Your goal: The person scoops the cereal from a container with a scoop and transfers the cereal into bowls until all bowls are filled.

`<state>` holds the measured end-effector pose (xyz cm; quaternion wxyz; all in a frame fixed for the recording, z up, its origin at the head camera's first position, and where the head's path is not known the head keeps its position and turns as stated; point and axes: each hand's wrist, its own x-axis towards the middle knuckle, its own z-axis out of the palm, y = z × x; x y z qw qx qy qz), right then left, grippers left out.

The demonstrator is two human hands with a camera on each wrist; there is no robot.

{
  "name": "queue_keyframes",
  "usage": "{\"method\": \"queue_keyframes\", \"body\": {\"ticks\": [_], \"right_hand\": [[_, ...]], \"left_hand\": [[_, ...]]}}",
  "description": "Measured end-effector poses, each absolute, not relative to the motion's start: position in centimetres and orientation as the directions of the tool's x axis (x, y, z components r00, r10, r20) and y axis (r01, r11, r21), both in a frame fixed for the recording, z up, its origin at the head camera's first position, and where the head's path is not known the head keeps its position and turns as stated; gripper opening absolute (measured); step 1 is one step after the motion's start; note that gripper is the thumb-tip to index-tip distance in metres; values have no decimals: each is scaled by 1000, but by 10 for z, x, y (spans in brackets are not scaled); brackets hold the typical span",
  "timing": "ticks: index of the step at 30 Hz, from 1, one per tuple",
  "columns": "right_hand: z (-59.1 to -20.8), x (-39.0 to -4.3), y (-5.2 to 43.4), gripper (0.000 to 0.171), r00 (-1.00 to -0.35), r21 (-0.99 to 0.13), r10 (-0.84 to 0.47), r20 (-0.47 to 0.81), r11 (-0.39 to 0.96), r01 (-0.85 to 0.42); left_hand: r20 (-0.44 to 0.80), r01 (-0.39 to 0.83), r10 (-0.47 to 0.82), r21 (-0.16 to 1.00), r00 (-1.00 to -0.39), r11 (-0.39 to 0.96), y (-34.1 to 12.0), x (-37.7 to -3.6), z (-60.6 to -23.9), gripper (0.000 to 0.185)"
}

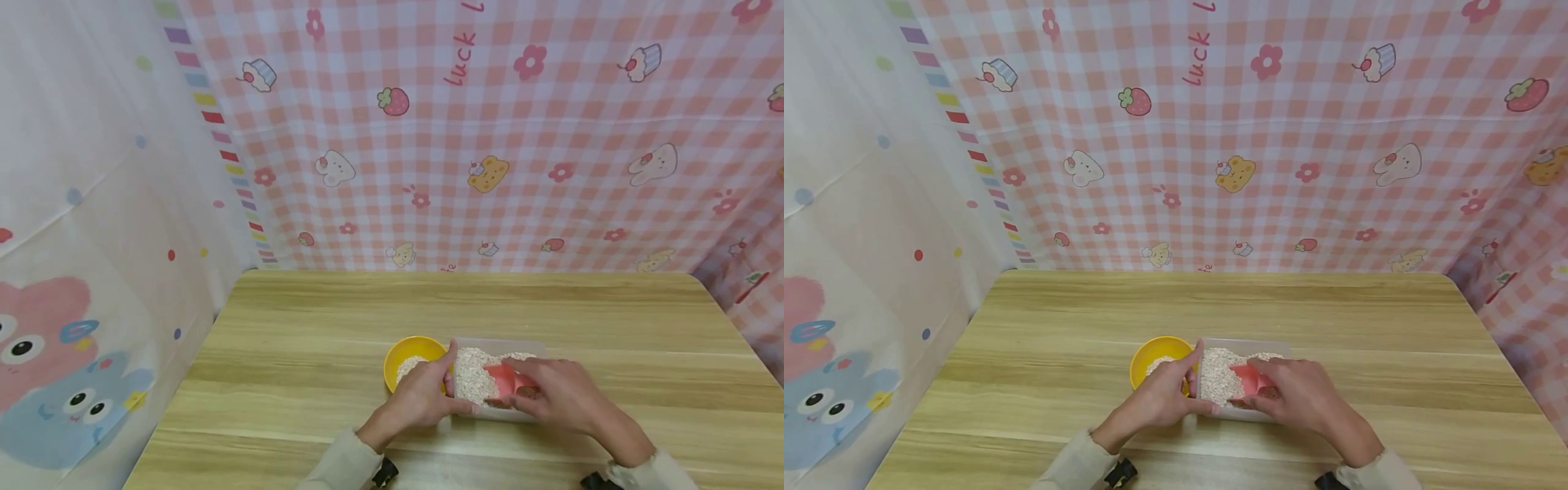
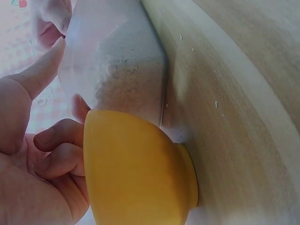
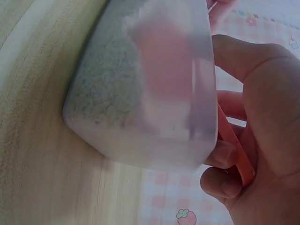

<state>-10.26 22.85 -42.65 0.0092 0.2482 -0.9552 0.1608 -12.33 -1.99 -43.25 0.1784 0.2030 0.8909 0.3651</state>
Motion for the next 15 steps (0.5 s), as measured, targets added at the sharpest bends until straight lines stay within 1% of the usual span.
{"method": "queue_keyframes", "body": {"ticks": [6, 15], "right_hand": [[-425, -100, 233, 53, -880, -309, -462, 115, 825, -473], [-427, -96, 241, 53, -887, -345, -432, 162, 818, -461]], "left_hand": [[-162, 250, 502, 714, -849, 654, -21, -123, -432, 107], [-164, 248, 500, 713, -850, 655, -21, -123, -431, 106]]}}
